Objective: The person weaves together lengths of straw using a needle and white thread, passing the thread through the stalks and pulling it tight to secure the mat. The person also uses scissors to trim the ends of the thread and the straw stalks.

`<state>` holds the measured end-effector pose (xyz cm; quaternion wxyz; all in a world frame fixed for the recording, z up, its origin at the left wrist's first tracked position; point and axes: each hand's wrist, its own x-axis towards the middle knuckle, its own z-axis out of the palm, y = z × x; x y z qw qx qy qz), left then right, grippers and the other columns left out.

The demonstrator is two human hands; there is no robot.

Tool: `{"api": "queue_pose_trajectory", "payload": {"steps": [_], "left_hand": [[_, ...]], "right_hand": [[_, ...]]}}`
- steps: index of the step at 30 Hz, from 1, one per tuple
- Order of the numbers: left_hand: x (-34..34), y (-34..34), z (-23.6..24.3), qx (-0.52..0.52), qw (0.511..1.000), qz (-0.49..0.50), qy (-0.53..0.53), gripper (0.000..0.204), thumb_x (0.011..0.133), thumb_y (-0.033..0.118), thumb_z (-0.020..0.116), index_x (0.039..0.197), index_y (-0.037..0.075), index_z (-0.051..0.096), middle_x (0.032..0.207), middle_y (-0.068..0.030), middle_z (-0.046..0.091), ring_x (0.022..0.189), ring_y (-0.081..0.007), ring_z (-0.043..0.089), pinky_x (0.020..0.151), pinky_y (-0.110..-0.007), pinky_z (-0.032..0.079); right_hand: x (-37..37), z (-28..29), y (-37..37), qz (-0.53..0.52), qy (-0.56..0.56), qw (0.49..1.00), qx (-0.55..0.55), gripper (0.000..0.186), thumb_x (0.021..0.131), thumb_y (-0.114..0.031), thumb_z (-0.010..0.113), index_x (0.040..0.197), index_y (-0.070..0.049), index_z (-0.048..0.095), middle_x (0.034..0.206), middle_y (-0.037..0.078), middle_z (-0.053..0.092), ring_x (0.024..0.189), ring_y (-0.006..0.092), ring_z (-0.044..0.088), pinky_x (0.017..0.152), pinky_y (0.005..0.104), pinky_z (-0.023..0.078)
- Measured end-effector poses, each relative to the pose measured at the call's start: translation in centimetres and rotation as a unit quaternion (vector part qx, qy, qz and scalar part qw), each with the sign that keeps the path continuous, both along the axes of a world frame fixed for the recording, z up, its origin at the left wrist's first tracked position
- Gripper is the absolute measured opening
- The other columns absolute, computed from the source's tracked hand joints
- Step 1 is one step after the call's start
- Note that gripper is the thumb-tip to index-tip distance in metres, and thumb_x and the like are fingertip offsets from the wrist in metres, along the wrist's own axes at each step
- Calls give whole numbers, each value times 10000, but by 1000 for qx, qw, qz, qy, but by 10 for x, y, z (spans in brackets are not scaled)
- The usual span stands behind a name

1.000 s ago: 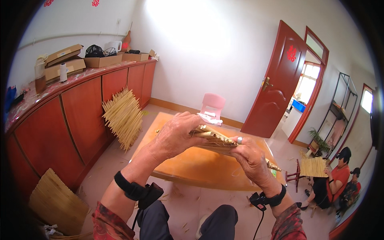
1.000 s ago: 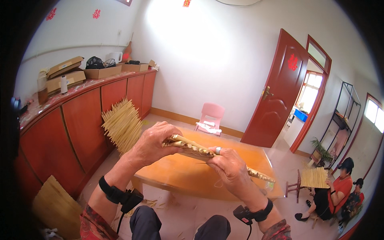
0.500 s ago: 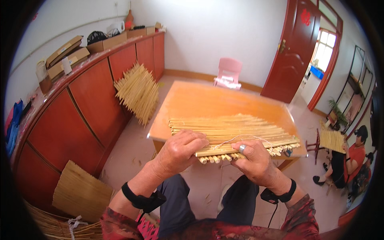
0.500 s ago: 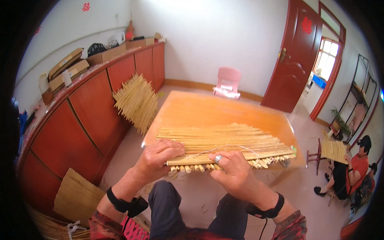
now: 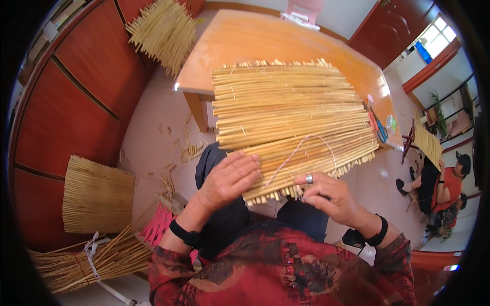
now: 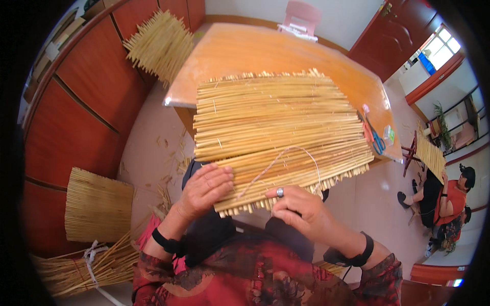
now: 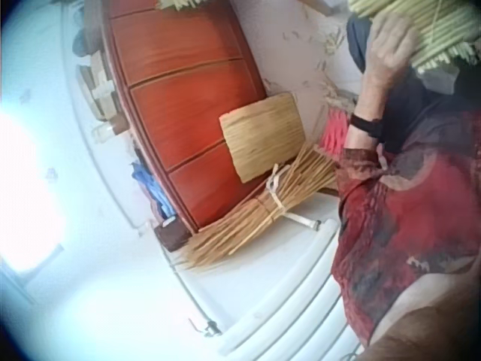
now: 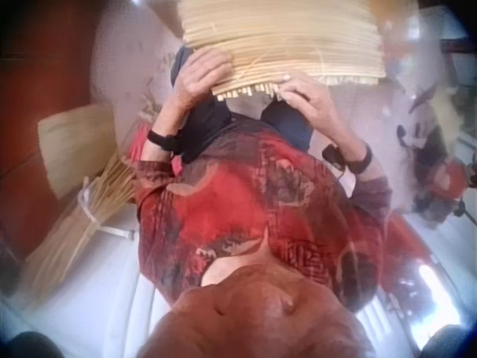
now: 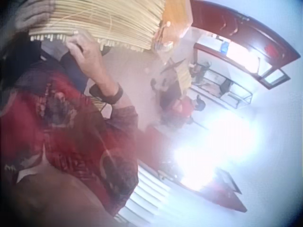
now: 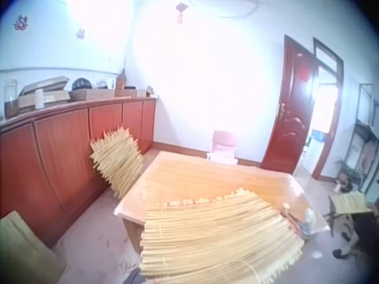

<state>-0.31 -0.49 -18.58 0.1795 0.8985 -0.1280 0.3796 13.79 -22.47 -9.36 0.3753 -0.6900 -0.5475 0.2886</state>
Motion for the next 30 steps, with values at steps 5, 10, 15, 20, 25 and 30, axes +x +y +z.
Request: {"api": "queue_pose_trajectory", "payload": {"steps": [5,10,15,20,25,30], "left_hand": [[-15,-11,-34,-59,989,129,43,281,732,20,534,1009,36,577,1175,-131,512,1140,-295,476,986,-425,341],[-34,-33,-48,-137,940,291,117,484,682,-44,557,1156,42,510,1171,-153,467,1086,-324,461,941,-437,349],[-69,-43,-33,-449,813,228,292,320,810,33,583,1104,-6,463,905,-134,577,763,-229,617,656,-275,503],[-71,-50,-23,-783,554,74,275,322,938,206,423,1109,-66,445,995,-176,574,907,-273,615,704,-323,519],[-55,-52,-35,-873,428,-9,232,319,922,195,459,1130,-47,447,1042,-179,568,907,-275,614,748,-328,519],[-58,-58,-43,-862,444,-31,243,304,863,116,558,1109,-35,463,1047,-158,575,892,-240,618,746,-321,523]], "right_hand": [[-4,-18,8,4,-18,998,-54,69,823,-66,559,868,-19,581,798,88,568,718,226,574,609,287,446],[-10,-43,26,51,-103,993,-17,75,809,-78,577,871,-36,587,771,94,560,705,254,566,605,314,450],[-8,-57,38,57,-158,985,-25,93,821,-162,572,860,-79,581,755,76,539,679,264,566,586,348,464],[-16,-62,45,58,-216,974,-23,110,821,-192,574,869,-93,583,741,76,528,659,249,572,562,345,469],[-15,-65,49,54,-242,968,-31,98,817,-167,579,874,-87,583,743,81,533,670,258,576,570,351,471],[-5,-81,49,35,-184,982,13,93,813,-134,580,882,-71,583,777,92,562,698,276,582,589,354,473]]}}
